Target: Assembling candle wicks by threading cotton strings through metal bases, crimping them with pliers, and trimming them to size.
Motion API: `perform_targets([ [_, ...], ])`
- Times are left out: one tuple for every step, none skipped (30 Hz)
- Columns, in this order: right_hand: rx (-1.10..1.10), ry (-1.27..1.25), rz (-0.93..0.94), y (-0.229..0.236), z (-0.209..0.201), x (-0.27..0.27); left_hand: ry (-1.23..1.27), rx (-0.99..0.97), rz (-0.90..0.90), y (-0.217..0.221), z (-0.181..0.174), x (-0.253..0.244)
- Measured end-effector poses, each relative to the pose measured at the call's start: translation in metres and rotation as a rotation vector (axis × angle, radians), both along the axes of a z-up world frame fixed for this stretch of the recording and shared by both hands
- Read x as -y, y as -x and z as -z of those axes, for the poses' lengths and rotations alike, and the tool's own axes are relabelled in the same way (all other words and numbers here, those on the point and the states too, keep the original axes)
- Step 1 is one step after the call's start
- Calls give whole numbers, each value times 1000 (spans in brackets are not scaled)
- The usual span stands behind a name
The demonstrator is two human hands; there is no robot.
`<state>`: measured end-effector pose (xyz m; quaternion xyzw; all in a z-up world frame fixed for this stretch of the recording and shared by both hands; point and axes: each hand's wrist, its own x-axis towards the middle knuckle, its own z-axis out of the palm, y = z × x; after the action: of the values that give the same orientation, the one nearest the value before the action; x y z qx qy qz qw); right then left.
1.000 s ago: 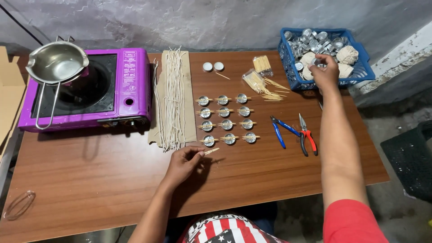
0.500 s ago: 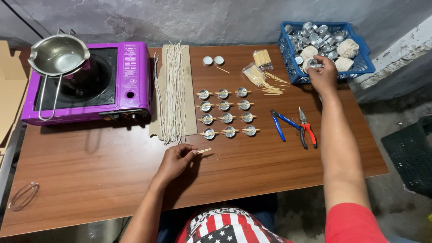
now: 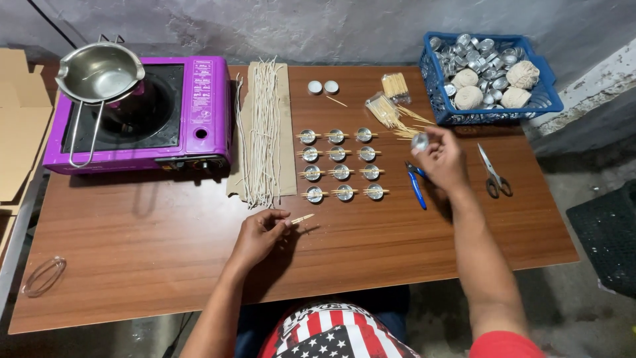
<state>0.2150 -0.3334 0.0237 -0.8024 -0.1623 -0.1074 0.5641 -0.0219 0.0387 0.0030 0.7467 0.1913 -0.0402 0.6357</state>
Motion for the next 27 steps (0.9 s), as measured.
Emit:
perform_targets([
  [-2,-1,0,19,4,-13,-1,-2,0,1,-7,2],
  [-75,3,-62,39,8,-27,26,-3,-11,2,-14,4],
  [-148,7,-124,58,12,-40,53,-4,-22,3,-21,6],
  [-151,7,-123,74,25,-51,53,-7,-21,4,-21,6],
  [-150,67,-192,90,37,-61,65,-12,-37,5,-22,8],
  [-149,127,-262,106,49,-72,78,-17,-53,6,-23,9],
  [-153,128,-262,114,54,-81,79,-20,-53,6,-17,9],
  [-109,161,-310,121,60,-91,84,-19,-47,6,-11,9],
  [-62,192,-356,127,64,-101,87,-14,-40,5,-6,8],
  [-63,190,-354,126,74,-104,86,-15,-38,6,-7,9],
  [-36,218,-379,124,84,-107,73,-8,-26,5,-9,10],
  [-10,247,-404,121,94,-110,60,-2,-14,5,-11,10],
  [-8,246,-402,122,88,-113,59,0,-13,5,-14,11],
  [-15,251,-408,122,81,-115,42,2,1,5,-17,12],
  [-23,258,-410,123,73,-116,26,4,17,4,-20,13],
  [-22,259,-405,121,72,-115,28,5,22,3,-22,13],
  [0,227,-360,119,71,-113,15,6,39,3,-24,12],
  [22,196,-314,118,70,-111,1,8,56,2,-26,12],
  [22,198,-306,109,64,-104,3,8,65,1,-26,12],
  [31,243,-230,101,57,-97,19,9,56,0,-27,12],
  [40,289,-153,93,51,-89,36,10,47,-1,-27,12],
  [40,291,-144,78,50,-77,37,11,56,-2,-25,13],
  [44,316,-49,62,48,-66,44,15,49,-3,-24,12],
  [47,340,47,46,47,-56,51,18,42,-4,-22,12],
  [49,341,50,31,47,-46,51,20,45,-5,-20,12],
  [24,368,86,17,47,-37,55,21,48,-6,-18,12],
  [-2,397,120,2,47,-27,60,22,49,-6,-16,13],
])
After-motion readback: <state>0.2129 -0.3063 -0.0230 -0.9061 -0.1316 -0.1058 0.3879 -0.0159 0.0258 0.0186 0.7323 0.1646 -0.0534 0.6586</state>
